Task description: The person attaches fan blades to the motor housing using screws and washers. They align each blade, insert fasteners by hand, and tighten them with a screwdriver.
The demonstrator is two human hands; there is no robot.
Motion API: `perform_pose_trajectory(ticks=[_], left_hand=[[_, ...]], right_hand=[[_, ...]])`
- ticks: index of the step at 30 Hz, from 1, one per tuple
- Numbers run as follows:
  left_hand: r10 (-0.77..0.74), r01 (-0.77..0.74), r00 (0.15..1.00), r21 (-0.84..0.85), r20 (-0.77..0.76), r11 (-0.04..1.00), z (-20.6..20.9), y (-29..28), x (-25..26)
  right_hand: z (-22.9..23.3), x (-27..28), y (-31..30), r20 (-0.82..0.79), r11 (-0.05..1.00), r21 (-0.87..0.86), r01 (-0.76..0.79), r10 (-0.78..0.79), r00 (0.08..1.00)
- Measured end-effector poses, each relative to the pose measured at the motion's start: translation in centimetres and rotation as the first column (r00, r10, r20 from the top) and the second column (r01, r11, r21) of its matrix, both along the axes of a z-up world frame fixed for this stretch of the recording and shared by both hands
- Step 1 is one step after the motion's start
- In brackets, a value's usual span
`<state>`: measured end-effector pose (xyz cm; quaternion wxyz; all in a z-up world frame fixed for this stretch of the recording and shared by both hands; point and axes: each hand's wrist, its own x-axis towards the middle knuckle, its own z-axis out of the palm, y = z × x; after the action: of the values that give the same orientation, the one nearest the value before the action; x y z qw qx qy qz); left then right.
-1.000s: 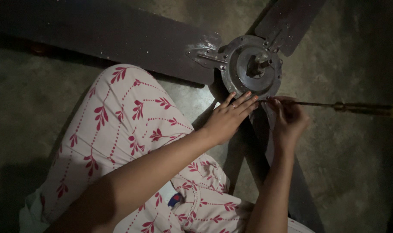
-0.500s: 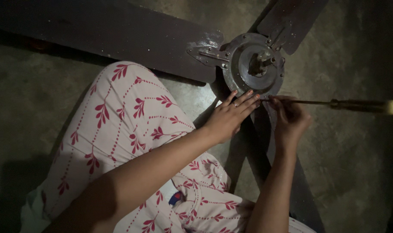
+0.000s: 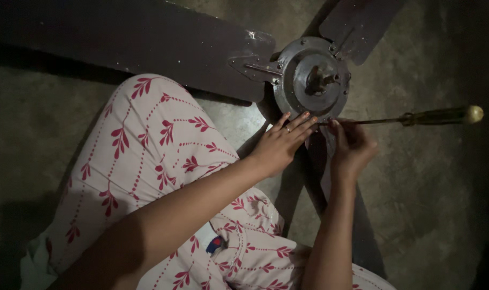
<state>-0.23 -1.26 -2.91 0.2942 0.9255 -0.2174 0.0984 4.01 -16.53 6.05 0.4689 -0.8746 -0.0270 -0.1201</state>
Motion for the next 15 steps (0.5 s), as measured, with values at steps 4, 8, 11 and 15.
perform_pose_trajectory(ticks=[4,8,11,15], left_hand=[[-0.013,0.012,1.000,-0.008,-0.018,1.000,0.24,0.14,0.00],[-0.006,0.008,0.999,-0.080,0.032,0.997,0.10,0.31,-0.05],[-0.009,0.010,1.000,-0.035,0.030,0.999,-0.06,0.19,0.06],[0.010,-0.009,0.999,-0.049,0.039,0.999,-0.21,-0.05,0.18]], right_hand=[[0.04,-0.12,0.37,0.008,0.999,0.035,0.013,-0.013,1.000],[-0.61,-0.11,0.31,0.040,0.999,0.054,0.001,-0.003,0.999],[-0.71,-0.42,0.53,0.045,0.999,0.027,0.016,-0.018,0.999],[-0.11,-0.65,1.03,0.058,0.997,-0.050,0.061,-0.058,0.997]])
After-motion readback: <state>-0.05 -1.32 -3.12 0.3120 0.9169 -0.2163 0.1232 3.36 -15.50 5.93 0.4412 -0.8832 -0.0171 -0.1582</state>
